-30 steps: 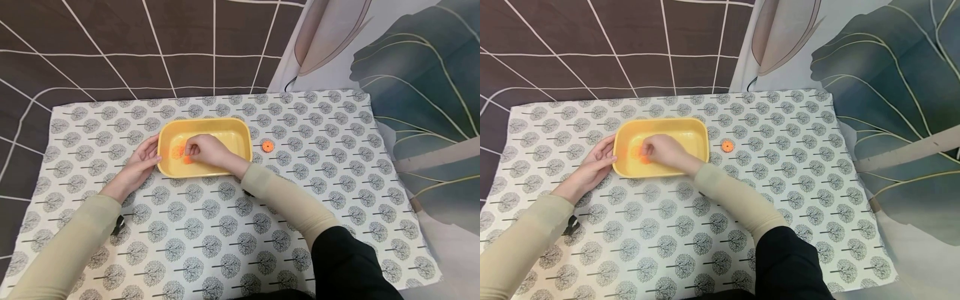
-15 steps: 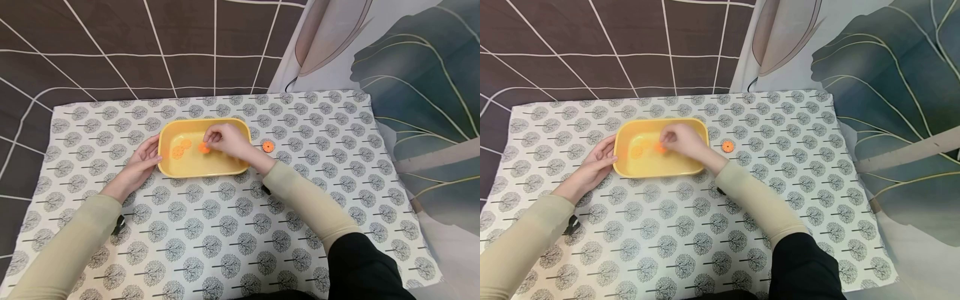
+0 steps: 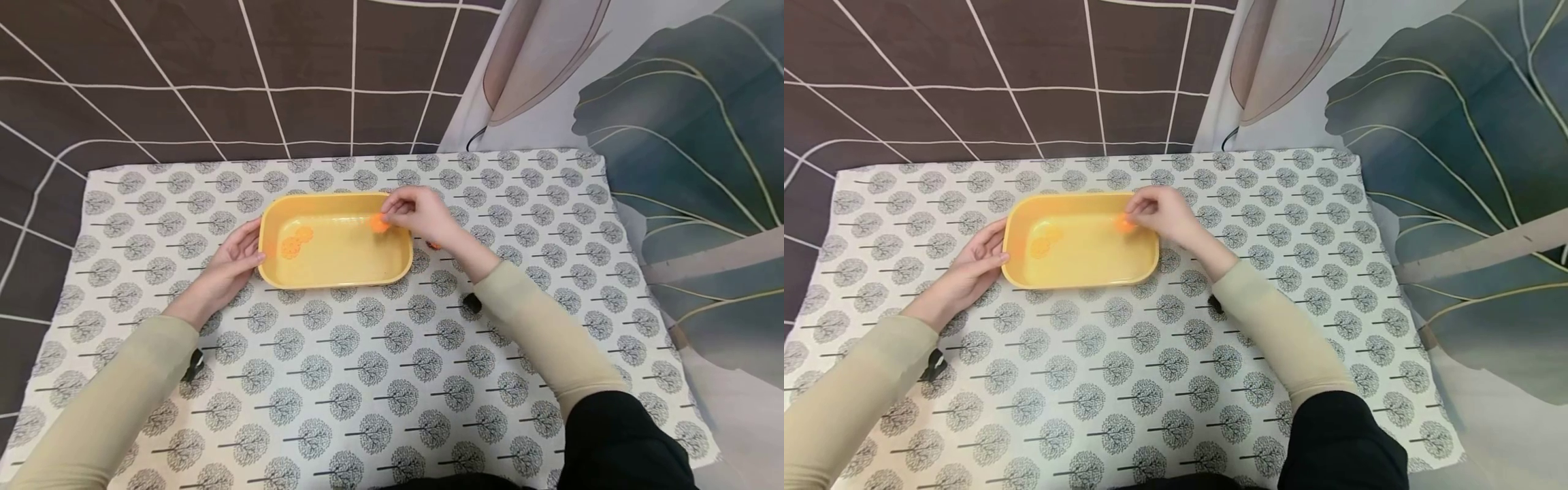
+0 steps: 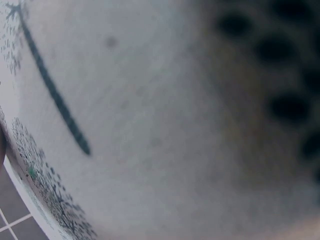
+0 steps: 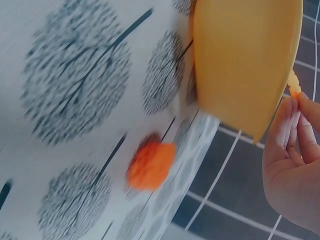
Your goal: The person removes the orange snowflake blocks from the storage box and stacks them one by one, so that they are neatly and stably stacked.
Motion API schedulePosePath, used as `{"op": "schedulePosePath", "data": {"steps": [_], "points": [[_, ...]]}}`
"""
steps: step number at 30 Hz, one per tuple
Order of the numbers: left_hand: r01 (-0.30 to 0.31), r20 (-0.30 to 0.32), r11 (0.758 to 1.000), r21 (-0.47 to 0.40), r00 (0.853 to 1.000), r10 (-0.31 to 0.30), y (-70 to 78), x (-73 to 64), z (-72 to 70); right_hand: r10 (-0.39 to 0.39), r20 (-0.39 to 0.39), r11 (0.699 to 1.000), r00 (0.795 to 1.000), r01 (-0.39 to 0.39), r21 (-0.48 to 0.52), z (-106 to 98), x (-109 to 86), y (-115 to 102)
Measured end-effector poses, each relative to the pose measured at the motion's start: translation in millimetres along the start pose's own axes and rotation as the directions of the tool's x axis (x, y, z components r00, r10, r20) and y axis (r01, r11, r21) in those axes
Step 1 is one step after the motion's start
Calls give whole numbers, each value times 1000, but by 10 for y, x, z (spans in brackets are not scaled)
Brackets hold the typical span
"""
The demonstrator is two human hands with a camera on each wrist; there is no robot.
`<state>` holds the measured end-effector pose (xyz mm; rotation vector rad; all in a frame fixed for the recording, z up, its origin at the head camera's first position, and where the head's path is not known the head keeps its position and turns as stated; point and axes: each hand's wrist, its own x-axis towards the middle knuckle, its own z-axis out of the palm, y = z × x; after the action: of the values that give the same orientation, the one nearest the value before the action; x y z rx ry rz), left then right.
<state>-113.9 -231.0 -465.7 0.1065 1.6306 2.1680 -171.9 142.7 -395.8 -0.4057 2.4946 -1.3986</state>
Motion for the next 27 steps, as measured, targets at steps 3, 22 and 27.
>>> {"op": "schedulePosePath", "data": {"steps": [3, 22, 27], "points": [[3, 2, 1000, 2, 1000, -3, 0, 3, -5, 32, -24, 999, 999, -31, 22, -101, -48, 71], [11, 0, 1000, -7, 1000, -11, -8, 7, -14, 208, -113, 976, 971, -198, 94, -538, -397, 575], [18, -7, 1000, -3, 1000, -18, -5, 6, -20, 252, -99, 967, 963, -247, 61, -575, -442, 702]]}}
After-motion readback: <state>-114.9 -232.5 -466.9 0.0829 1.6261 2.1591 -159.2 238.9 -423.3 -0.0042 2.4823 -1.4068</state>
